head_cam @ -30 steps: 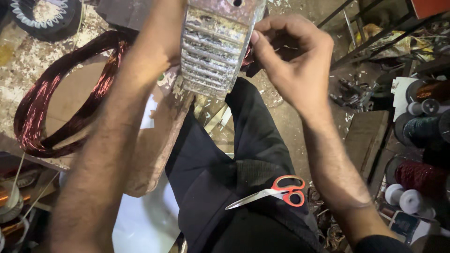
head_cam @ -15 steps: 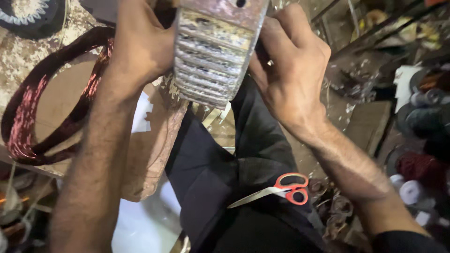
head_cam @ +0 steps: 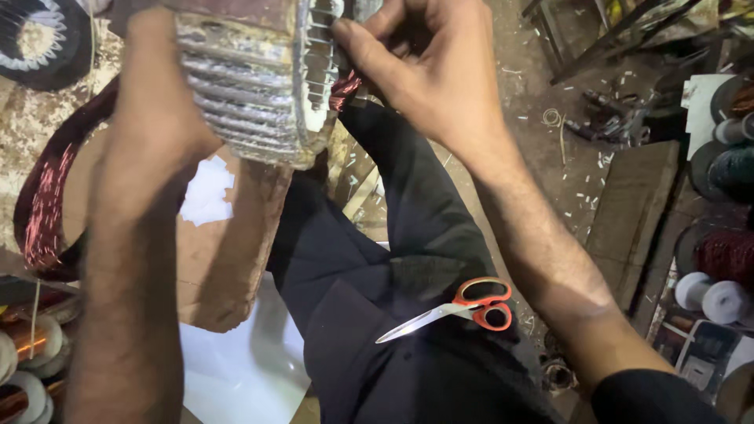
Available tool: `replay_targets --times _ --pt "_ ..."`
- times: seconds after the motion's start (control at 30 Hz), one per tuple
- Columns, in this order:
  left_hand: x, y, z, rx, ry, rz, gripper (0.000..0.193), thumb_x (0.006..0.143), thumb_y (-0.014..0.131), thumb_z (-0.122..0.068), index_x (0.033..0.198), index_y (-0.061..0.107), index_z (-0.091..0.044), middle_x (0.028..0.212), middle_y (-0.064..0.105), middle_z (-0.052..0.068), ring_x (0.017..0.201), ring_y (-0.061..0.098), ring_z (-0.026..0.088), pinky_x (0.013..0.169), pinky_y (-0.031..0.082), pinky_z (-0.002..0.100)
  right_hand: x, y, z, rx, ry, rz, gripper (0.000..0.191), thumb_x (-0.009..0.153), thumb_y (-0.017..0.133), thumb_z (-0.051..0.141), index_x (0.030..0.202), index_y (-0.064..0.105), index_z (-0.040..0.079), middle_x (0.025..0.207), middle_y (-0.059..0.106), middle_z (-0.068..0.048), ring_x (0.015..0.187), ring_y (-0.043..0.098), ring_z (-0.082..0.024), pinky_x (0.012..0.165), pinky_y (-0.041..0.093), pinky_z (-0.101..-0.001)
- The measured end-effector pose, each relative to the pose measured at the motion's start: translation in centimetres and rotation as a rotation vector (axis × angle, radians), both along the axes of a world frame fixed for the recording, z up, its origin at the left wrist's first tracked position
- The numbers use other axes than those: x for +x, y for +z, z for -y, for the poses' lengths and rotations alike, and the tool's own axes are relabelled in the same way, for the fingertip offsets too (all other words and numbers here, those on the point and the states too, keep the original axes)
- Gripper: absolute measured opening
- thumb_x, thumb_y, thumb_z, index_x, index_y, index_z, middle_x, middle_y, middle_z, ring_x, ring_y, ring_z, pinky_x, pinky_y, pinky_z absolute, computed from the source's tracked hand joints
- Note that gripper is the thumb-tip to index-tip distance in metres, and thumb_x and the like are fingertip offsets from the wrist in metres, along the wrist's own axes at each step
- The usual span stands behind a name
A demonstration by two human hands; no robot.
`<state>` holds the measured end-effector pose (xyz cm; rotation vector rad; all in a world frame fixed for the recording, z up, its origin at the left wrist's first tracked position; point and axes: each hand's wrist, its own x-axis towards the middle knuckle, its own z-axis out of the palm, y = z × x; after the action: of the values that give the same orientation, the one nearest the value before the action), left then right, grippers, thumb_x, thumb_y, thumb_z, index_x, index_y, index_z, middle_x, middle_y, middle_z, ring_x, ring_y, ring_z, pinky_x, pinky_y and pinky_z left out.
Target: The person winds copper wire around a motor stator, inserting small white insulating pieces between layers. They use scissors to cut the wire and continue wrapping it around the component.
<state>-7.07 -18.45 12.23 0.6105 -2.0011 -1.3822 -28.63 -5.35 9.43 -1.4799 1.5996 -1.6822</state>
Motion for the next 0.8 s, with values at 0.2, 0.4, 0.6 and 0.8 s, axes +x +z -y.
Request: replay_targets --times 0.2,0.4,0.6,0.8 --pt "0.6 0.1 0.8 0.023 0.011 0.012 0.014 0.102 0.067 -0.008 0.113 0.068 0.001 0.097 0.073 0.009 0.079 0.066 0.012 0.062 0.049 0.027 0.4 0.9 -0.2 -0.010 -0.010 0.003 0.023 0.105 0.083 0.012 0.093 0.068 0.000 0.082 0.071 -0.001 0.070 0.061 -0.004 0.057 0.047 -0.0207" --pt "0.1 -0.1 1.4 0.074 0.044 0.033 0.015 0.103 0.064 -0.008 0.115 0.068 0.000 0.096 0.073 0.009 0.076 0.066 0.013 0.057 0.048 0.026 -0.8 -0.1 -2.7 0.056 0.094 0.030 0.015 0.105 0.075 0.010 0.117 0.071 0.003 0.096 0.073 0.000 0.082 0.067 -0.004 0.068 0.057 -0.0217" --pt "0.9 0.6 4.3 0.263 0.168 0.187 0.017 0.104 0.061 -0.008 0.118 0.068 -0.001 0.095 0.073 0.009 0.073 0.067 0.013 0.052 0.047 0.025 -3.1 -0.6 -2.5 -0.047 0.005 -0.200 0.023 0.103 0.075 0.004 0.125 0.069 0.001 0.110 0.073 -0.004 0.096 0.070 -0.009 0.075 0.061 -0.0229" --pt "-0.3 -0.6 5.6 0.486 0.127 0.315 0.019 0.105 0.057 -0.008 0.120 0.068 -0.002 0.093 0.073 0.010 0.069 0.067 0.013 0.047 0.046 0.024 -2.5 -1.1 -2.2 0.058 0.194 0.047 0.020 0.103 0.077 0.002 0.122 0.071 -0.002 0.098 0.073 -0.005 0.082 0.067 -0.008 0.070 0.057 -0.0235"
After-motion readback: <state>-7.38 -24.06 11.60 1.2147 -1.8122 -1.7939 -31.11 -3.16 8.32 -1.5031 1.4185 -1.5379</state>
